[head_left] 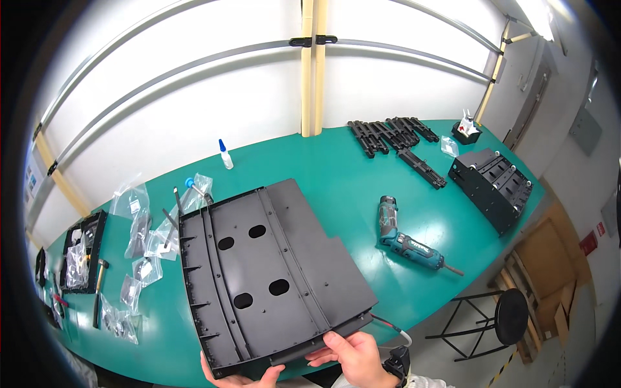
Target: Assembling a black plastic housing component using an electric screwdriver and manual tools on a workbench.
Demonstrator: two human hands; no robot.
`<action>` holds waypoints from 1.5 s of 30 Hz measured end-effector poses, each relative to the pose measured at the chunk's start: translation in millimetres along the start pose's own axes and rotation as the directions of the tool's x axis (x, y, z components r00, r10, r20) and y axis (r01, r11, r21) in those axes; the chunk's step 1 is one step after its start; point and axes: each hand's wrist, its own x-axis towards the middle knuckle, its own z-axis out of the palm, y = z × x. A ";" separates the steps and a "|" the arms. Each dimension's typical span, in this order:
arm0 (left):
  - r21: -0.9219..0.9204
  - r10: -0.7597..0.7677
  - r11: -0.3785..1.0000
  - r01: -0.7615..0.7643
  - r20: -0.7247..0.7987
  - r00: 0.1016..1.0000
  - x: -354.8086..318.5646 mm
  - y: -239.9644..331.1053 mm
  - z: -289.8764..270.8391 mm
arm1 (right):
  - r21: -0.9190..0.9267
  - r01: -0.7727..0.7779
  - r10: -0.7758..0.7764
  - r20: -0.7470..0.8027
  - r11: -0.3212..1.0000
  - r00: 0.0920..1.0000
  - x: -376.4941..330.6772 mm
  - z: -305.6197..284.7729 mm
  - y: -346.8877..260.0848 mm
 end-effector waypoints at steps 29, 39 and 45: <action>0.023 0.066 0.998 -0.067 0.011 0.998 -6.8 -2.0 -16.0 | -0.034 -0.015 0.013 -0.065 0.999 0.998 -7.4 -7.1 14.8; 0.183 0.344 0.934 -0.308 -0.222 0.912 -13.8 -29.5 -30.3 | 0.033 -0.030 0.029 0.015 0.999 0.999 -0.8 -21.2 17.3; 0.131 0.493 0.869 -0.478 -0.145 0.858 -30.7 -22.8 -45.3 | -0.016 -0.019 0.018 -0.057 1.000 0.998 -3.7 -11.6 19.0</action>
